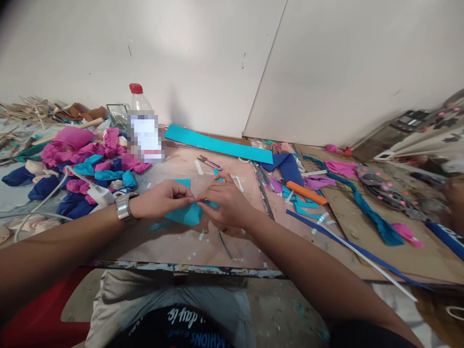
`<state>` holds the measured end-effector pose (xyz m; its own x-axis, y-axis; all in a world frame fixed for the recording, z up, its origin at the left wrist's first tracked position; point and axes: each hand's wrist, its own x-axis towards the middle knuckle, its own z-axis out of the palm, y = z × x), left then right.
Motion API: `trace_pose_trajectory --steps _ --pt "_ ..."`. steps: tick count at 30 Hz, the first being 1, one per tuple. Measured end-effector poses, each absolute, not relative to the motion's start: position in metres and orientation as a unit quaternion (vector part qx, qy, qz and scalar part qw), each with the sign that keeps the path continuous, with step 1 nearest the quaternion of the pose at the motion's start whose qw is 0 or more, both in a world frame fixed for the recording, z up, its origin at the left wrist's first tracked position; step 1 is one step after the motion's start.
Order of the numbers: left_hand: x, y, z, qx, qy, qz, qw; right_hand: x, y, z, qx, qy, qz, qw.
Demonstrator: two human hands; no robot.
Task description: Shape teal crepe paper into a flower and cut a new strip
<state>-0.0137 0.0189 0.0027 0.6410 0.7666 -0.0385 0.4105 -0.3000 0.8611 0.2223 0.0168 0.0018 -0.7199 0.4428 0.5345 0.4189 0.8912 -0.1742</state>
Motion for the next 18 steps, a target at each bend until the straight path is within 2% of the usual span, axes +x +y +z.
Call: trace_pose_trajectory --steps 5,9,13,18 --pt "-0.012 0.012 0.006 0.817 0.383 0.208 0.378 0.220 0.015 0.001 -0.255 -0.921 0.038 0.291" --pt "-0.010 0.006 0.008 0.853 0.385 0.217 0.277 0.218 0.014 0.001 -0.271 -0.916 0.045 0.292" --pt "-0.008 0.002 0.007 0.878 0.402 0.196 0.170 0.217 0.013 0.000 -0.289 -0.913 0.060 0.280" --pt "-0.007 0.001 0.001 0.900 0.393 0.165 0.092 0.216 0.012 -0.001 -0.313 -0.909 0.072 0.266"
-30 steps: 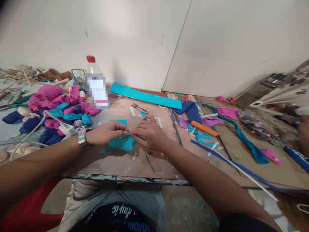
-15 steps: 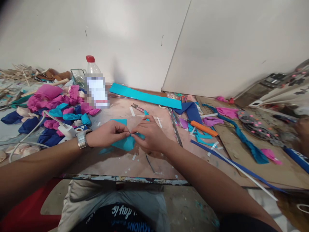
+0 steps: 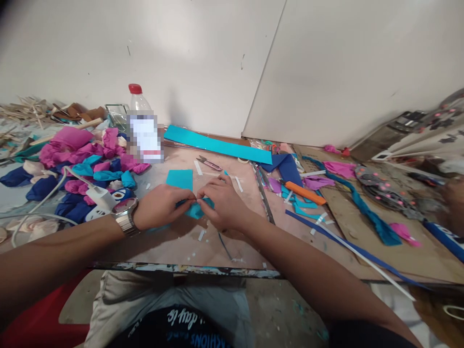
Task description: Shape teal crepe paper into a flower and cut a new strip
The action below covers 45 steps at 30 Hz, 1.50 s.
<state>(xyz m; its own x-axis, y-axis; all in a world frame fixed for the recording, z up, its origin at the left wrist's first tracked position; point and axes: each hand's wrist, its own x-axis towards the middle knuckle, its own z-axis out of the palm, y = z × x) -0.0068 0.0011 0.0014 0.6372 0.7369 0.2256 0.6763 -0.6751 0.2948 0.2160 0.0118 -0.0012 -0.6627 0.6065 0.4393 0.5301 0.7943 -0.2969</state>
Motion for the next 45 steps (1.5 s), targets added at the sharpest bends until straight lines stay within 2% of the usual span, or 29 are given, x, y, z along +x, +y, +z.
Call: trace_pose_trajectory --steps 4,11,17,38,45 --pt "-0.0066 0.0008 -0.0003 0.905 0.380 0.174 0.083 0.2150 0.0108 -0.0009 -0.322 -0.913 0.066 0.240" --pt "-0.0072 0.0023 0.0044 0.872 0.383 0.227 0.205 0.2174 0.0118 -0.0018 -0.313 -0.903 0.081 0.282" --pt "-0.0068 0.0031 0.0013 0.884 0.379 0.215 0.171 0.2160 0.0118 -0.0010 -0.304 -0.909 0.076 0.276" --pt "-0.0095 0.0055 0.0067 0.858 0.403 0.226 0.223 0.2241 0.0179 0.0027 -0.309 -0.903 0.068 0.290" --pt "-0.0096 0.0066 0.0063 0.852 0.460 0.195 0.159 0.2247 0.0187 0.0061 -0.310 -0.900 0.030 0.305"
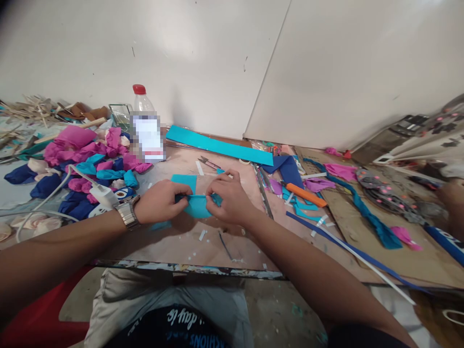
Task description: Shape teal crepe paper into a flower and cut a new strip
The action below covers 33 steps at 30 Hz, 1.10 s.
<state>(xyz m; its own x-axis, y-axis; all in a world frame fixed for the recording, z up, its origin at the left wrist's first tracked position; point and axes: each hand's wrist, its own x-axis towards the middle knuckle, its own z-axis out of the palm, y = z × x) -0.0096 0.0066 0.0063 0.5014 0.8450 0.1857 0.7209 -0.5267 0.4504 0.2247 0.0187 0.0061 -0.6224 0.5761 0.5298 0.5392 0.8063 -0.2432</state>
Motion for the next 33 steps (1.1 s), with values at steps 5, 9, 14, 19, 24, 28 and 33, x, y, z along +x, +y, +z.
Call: trace_pose_trajectory --steps 5,9,14,19,24,28,33 --pt "-0.009 0.008 0.007 0.841 0.490 0.170 0.157 0.227 0.021 0.009 -0.322 -0.896 -0.006 0.305" --pt "-0.010 0.009 0.011 0.839 0.467 0.174 0.217 0.228 0.023 0.009 -0.322 -0.894 -0.019 0.311" --pt "-0.013 0.013 0.012 0.832 0.437 0.185 0.286 0.231 0.024 0.012 -0.321 -0.889 -0.040 0.323" --pt "-0.014 0.017 0.007 0.830 0.459 0.174 0.267 0.239 0.029 0.019 -0.304 -0.888 -0.069 0.339" --pt "-0.014 0.018 0.006 0.822 0.489 0.176 0.233 0.247 0.034 0.028 -0.300 -0.874 -0.118 0.363" --pt "-0.015 0.017 0.007 0.820 0.480 0.220 0.222 0.247 0.032 0.032 -0.298 -0.874 -0.124 0.363" --pt "-0.015 0.016 0.008 0.826 0.463 0.237 0.219 0.245 0.031 0.030 -0.339 -0.873 -0.101 0.334"
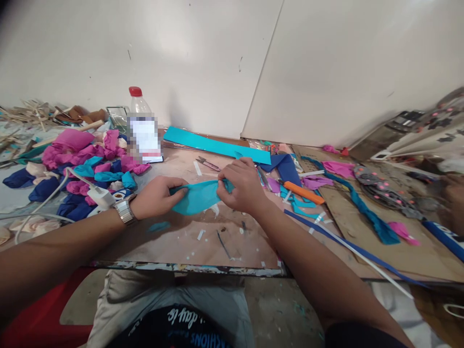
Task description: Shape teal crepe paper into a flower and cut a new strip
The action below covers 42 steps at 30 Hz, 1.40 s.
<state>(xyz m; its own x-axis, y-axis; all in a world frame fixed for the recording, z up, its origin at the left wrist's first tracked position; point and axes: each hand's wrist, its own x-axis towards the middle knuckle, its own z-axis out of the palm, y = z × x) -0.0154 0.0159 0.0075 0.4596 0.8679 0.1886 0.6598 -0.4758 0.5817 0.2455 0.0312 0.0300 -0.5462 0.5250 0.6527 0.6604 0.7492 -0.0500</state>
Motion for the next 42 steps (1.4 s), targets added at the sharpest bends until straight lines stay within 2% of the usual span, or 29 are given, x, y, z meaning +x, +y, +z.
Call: trace_pose_trajectory --steps 12,21,32,42 --pt "-0.017 0.017 0.008 0.825 0.506 0.213 0.136 0.249 0.038 0.024 -0.365 -0.865 -0.115 0.324" --pt "-0.015 0.016 0.002 0.842 0.468 0.234 0.132 0.243 0.033 0.019 -0.350 -0.884 -0.075 0.302" --pt "-0.016 0.017 0.002 0.834 0.463 0.278 0.116 0.247 0.039 0.016 -0.389 -0.856 -0.060 0.335" --pt "-0.015 0.014 0.012 0.834 0.431 0.258 0.228 0.239 0.028 0.018 -0.335 -0.893 -0.042 0.299"
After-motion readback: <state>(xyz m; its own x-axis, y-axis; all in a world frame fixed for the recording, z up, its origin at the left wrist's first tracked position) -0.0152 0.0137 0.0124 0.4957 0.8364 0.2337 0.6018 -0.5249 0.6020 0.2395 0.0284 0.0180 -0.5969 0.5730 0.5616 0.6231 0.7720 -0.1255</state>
